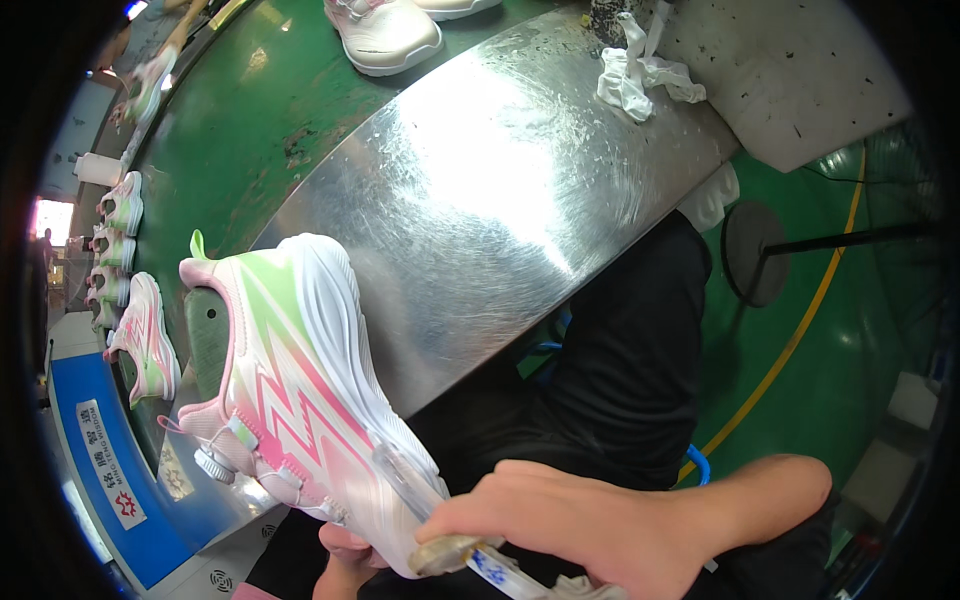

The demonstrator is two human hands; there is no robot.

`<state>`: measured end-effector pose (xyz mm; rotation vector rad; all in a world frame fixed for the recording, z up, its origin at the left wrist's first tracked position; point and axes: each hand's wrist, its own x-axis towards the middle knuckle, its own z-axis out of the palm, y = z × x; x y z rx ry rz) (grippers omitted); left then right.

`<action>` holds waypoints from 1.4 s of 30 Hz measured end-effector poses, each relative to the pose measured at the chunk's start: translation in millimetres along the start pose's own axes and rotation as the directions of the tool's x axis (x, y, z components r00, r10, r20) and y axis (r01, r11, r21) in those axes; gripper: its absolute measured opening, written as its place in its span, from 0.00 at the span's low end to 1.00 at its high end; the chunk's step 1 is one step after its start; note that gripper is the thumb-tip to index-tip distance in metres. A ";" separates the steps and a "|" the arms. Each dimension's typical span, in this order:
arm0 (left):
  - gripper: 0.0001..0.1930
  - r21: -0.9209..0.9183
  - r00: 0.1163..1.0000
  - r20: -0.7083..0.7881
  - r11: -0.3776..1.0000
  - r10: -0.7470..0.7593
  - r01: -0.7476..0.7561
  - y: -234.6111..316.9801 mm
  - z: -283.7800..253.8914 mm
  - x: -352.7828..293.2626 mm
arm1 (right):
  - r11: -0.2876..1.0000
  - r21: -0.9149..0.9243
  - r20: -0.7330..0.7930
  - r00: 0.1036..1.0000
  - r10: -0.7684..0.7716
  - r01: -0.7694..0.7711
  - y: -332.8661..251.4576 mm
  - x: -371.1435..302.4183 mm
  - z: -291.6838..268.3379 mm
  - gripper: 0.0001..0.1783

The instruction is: The person takes shoes from a conveyor line, applies liquid around the soles using a syringe, and places them back on the conveyor.

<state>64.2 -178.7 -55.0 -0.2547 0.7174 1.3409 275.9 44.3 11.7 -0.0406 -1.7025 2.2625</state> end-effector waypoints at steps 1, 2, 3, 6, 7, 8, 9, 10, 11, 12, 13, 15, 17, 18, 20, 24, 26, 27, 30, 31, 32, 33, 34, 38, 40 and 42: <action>0.44 0.018 0.998 0.050 0.999 -0.041 0.040 -0.4 -2.4 4.1 | 0.998 -0.057 -0.009 0.999 0.030 -0.031 -10.9 -0.7 2.2 0.58; 0.43 0.120 1.000 0.008 0.993 0.002 -0.003 -1.1 14.8 10.5 | 0.998 -0.052 0.006 0.999 0.041 -0.041 -15.1 0.3 1.3 0.58; 0.42 0.226 0.999 -0.026 0.974 0.040 -0.033 -2.4 32.5 17.9 | 0.996 -0.053 0.012 0.998 0.068 -0.067 -21.3 -3.4 0.1 0.58; 0.40 0.217 0.997 0.050 0.974 0.053 -0.062 -8.5 34.2 30.4 | 0.985 -0.135 -0.001 0.994 0.105 -0.104 -39.3 -13.1 1.0 0.59; 0.39 0.219 0.995 0.055 0.972 0.082 -0.092 -11.5 41.3 35.6 | 0.985 -0.159 -0.026 0.997 0.066 -0.070 -43.5 -17.9 4.8 0.58; 0.39 0.197 0.994 0.061 0.976 0.086 -0.096 -10.4 46.6 40.9 | 0.984 -0.173 -0.036 0.999 0.026 -0.032 -46.1 -20.5 5.5 0.57; 0.39 0.207 0.992 0.116 0.976 0.043 -0.066 -7.9 49.4 46.0 | 0.982 -0.183 -0.040 0.998 0.048 -0.055 -50.3 -22.5 5.1 0.56; 0.39 0.221 0.983 0.183 0.975 -0.012 -0.030 -7.0 52.3 53.8 | 0.976 -0.204 -0.044 0.997 0.068 -0.076 -54.6 -26.6 5.9 0.56; 0.40 0.086 0.977 0.208 0.996 -0.037 0.020 -8.9 55.9 61.7 | 0.975 -0.212 -0.060 0.996 0.061 -0.073 -57.6 -31.2 6.2 0.56; 0.40 0.071 0.974 0.225 0.997 -0.036 0.021 -11.6 58.6 64.4 | 0.974 -0.217 -0.070 0.996 0.049 -0.063 -60.9 -34.6 6.0 0.55; 0.39 0.027 0.978 0.205 0.999 -0.037 0.032 -14.3 61.3 67.0 | 0.969 -0.234 -0.069 0.996 0.062 -0.076 -64.5 -37.5 5.5 0.55; 0.38 -0.047 0.983 0.178 0.997 -0.055 0.064 -16.3 67.3 73.3 | 0.959 -0.279 -0.084 0.996 0.028 -0.050 -73.2 -43.0 7.3 0.55; 0.36 -0.119 0.987 0.141 0.989 -0.072 0.089 -17.3 72.0 79.3 | 0.947 -0.318 -0.085 0.996 0.023 -0.049 -80.6 -46.8 6.6 0.55; 0.35 -0.155 0.990 0.118 0.983 -0.077 0.095 -17.4 73.6 82.0 | 0.942 -0.335 -0.079 0.997 0.011 -0.037 -83.3 -48.1 5.2 0.55; 0.37 -0.083 0.981 0.183 0.993 -0.067 0.083 -16.4 72.9 89.9 | 0.931 -0.362 -0.080 0.997 0.010 -0.038 -88.6 -51.1 5.2 0.55; 0.41 0.031 0.940 0.337 0.999 -0.047 0.039 -16.5 73.5 112.1 | 0.905 -0.426 -0.106 0.994 -0.033 -0.015 -95.7 -55.5 8.5 0.53; 0.42 -0.006 0.922 0.385 0.999 -0.039 0.045 -15.7 83.0 120.6 | 0.890 -0.456 -0.121 0.991 -0.052 -0.009 -96.4 -57.3 9.1 0.53; 0.41 -0.006 0.927 0.373 0.999 -0.046 0.052 -13.9 91.6 122.4 | 0.880 -0.475 -0.134 0.988 -0.074 0.002 -96.5 -58.4 9.4 0.53; 0.42 -0.010 0.939 0.344 1.000 -0.020 0.025 -9.9 111.3 119.2 | 0.850 -0.527 -0.123 0.988 -0.097 0.018 -94.6 -59.8 9.6 0.53; 0.42 -0.008 0.946 0.324 1.000 0.005 -0.002 -9.5 114.6 118.3 | 0.839 -0.544 -0.117 0.988 -0.098 0.019 -94.2 -59.9 9.6 0.52; 0.42 -0.012 0.944 0.329 1.000 0.008 -0.004 -9.4 115.8 119.8 | 0.836 -0.548 -0.114 0.989 -0.097 0.018 -92.9 -60.0 9.4 0.52; 0.43 -0.022 0.941 0.337 1.000 -0.005 0.013 -8.9 116.5 121.1 | 0.821 -0.571 -0.120 0.986 -0.114 0.026 -91.0 -60.1 9.9 0.52; 0.43 -0.032 0.939 0.345 0.999 -0.018 0.031 -8.4 117.0 122.2 | 0.805 -0.593 -0.125 0.983 -0.132 0.033 -89.1 -59.9 10.4 0.52; 0.44 -0.044 0.932 0.361 0.998 -0.017 0.036 -10.0 110.1 131.7 | 0.758 -0.652 -0.135 0.978 -0.156 0.031 -82.1 -55.8 13.6 0.51; 0.43 -0.073 0.891 0.453 0.996 -0.010 0.048 -10.7 110.1 137.1 | 0.738 -0.675 -0.147 0.974 -0.172 0.028 -78.8 -53.3 17.0 0.50; 0.42 -0.092 0.878 0.479 0.995 0.007 0.042 -12.4 105.5 139.4 | 0.669 -0.742 -0.126 0.972 -0.198 0.040 -75.5 -50.5 19.5 0.48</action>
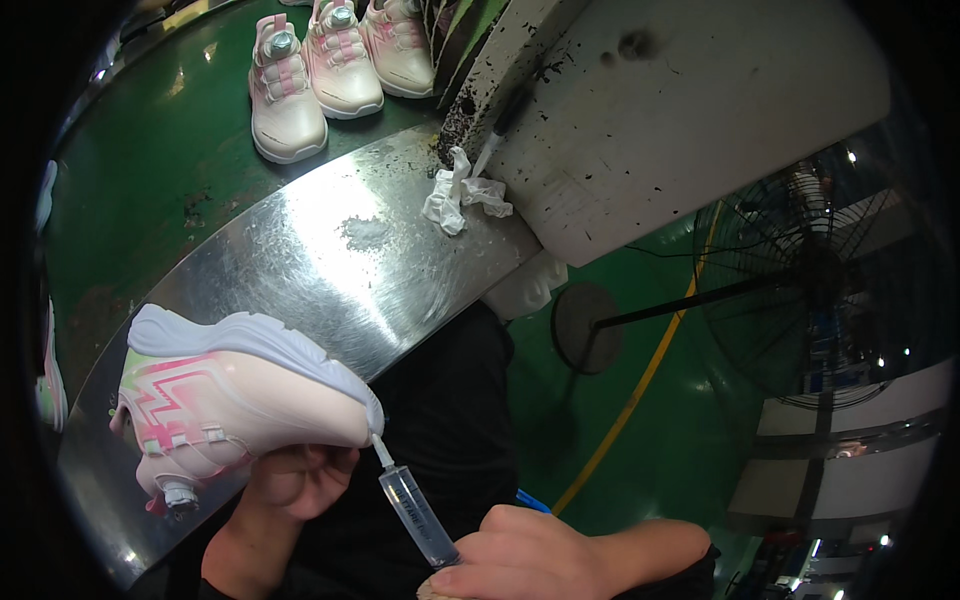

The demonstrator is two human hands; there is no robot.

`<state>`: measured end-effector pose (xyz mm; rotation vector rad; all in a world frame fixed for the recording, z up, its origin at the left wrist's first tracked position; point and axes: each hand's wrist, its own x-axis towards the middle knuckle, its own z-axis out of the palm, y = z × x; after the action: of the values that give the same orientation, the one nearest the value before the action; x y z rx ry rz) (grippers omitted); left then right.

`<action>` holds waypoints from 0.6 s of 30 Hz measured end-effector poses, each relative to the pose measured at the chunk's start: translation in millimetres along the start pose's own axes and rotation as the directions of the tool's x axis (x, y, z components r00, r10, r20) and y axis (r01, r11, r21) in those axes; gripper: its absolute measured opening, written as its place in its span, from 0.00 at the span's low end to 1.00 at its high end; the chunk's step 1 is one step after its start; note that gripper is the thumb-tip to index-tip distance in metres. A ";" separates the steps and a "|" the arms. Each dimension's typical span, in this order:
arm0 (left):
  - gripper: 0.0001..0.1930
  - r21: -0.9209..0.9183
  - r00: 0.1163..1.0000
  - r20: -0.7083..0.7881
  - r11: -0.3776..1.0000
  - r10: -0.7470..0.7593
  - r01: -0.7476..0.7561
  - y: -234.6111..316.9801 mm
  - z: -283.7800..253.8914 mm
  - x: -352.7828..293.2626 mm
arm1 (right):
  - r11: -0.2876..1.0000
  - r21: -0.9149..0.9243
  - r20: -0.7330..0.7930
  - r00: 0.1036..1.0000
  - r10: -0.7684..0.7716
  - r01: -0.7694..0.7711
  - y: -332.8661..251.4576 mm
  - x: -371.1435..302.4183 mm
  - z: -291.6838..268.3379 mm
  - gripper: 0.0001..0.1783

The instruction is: The person takes shoes from a conveyor line, applies liquid around the soles using a syringe, and places them back on the conveyor.

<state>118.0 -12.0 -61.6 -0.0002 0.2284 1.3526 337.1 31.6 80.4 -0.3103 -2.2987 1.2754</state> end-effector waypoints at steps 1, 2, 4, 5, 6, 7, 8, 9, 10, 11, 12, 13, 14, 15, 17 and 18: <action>0.41 -0.014 0.999 0.033 1.000 0.012 -0.012 -0.6 -2.0 -0.6 | 0.999 -0.041 -0.020 1.000 0.003 -0.004 -0.4 1.8 2.2 0.43; 0.41 -0.017 0.999 0.037 1.000 0.013 -0.013 -1.1 -2.3 -0.1 | 0.999 -0.045 -0.017 1.000 0.003 -0.004 2.2 -3.3 4.8 0.43; 0.38 -0.045 0.998 0.044 0.998 0.040 -0.038 -2.4 -1.8 0.7 | 0.947 -0.316 0.073 0.997 -0.031 0.052 11.5 -19.4 10.3 0.32; 0.37 -0.053 0.998 0.047 0.998 0.048 -0.046 -2.8 -2.5 0.6 | 0.939 -0.345 -0.005 1.000 -0.010 0.008 9.8 -10.9 16.8 0.20; 0.33 -0.057 0.998 0.055 0.998 0.024 -0.021 -2.2 -4.4 0.2 | 0.938 -0.346 -0.004 1.000 -0.013 0.011 6.5 -5.6 14.5 0.20; 0.29 -0.062 0.998 0.063 0.998 -0.001 0.005 -1.7 -5.6 -0.3 | 0.944 -0.331 0.089 0.996 0.019 0.011 4.0 0.8 10.8 0.26; 0.29 -0.063 0.998 0.063 0.998 0.004 0.000 -0.2 -0.5 0.4 | 0.949 -0.315 0.184 0.982 0.050 0.011 3.0 7.7 6.5 0.38; 0.23 -0.084 1.000 0.016 0.996 -0.011 0.012 2.0 9.2 0.9 | 0.931 -0.362 0.166 0.986 0.021 0.041 3.9 15.8 7.6 0.33; 0.17 -0.107 0.999 -0.031 0.994 -0.027 0.023 3.4 13.9 1.5 | 0.932 -0.361 0.170 0.985 0.019 0.044 6.2 17.9 9.2 0.33; 0.17 -0.106 0.999 -0.033 0.994 -0.023 0.019 2.8 11.0 -0.2 | 0.915 -0.396 0.157 0.987 -0.014 0.076 7.1 18.7 11.3 0.33; 0.19 -0.095 0.998 0.056 0.995 -0.003 0.009 1.0 5.4 -0.4 | 0.892 -0.439 0.146 0.988 -0.049 0.109 8.3 18.1 12.5 0.32; 0.21 -0.085 0.989 0.145 0.996 0.015 -0.003 0.2 2.8 -0.6 | 0.851 -0.505 0.071 0.990 -0.122 0.141 29.7 -16.4 28.9 0.27; 0.21 -0.085 0.989 0.145 0.996 0.019 -0.006 0.4 3.4 -1.0 | 0.852 -0.504 0.073 0.990 -0.125 0.144 30.4 -13.9 31.0 0.27; 0.21 -0.094 0.990 0.143 0.996 0.012 0.001 0.3 4.8 -1.5 | 0.841 -0.524 0.033 0.989 -0.141 0.138 30.9 -10.4 34.3 0.21; 0.20 -0.102 0.990 0.140 0.995 0.011 0.003 -0.1 8.0 -2.8 | 0.830 -0.541 -0.003 0.987 -0.161 0.134 31.4 -7.7 35.8 0.16; 0.20 -0.097 0.992 0.128 0.995 0.015 -0.002 -0.4 9.7 -3.6 | 0.822 -0.550 0.012 0.985 -0.172 0.150 31.7 -7.3 35.5 0.18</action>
<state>119.2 -14.3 -51.5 0.0069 0.0547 1.3654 323.7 19.6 35.7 -0.3159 -2.5564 0.4935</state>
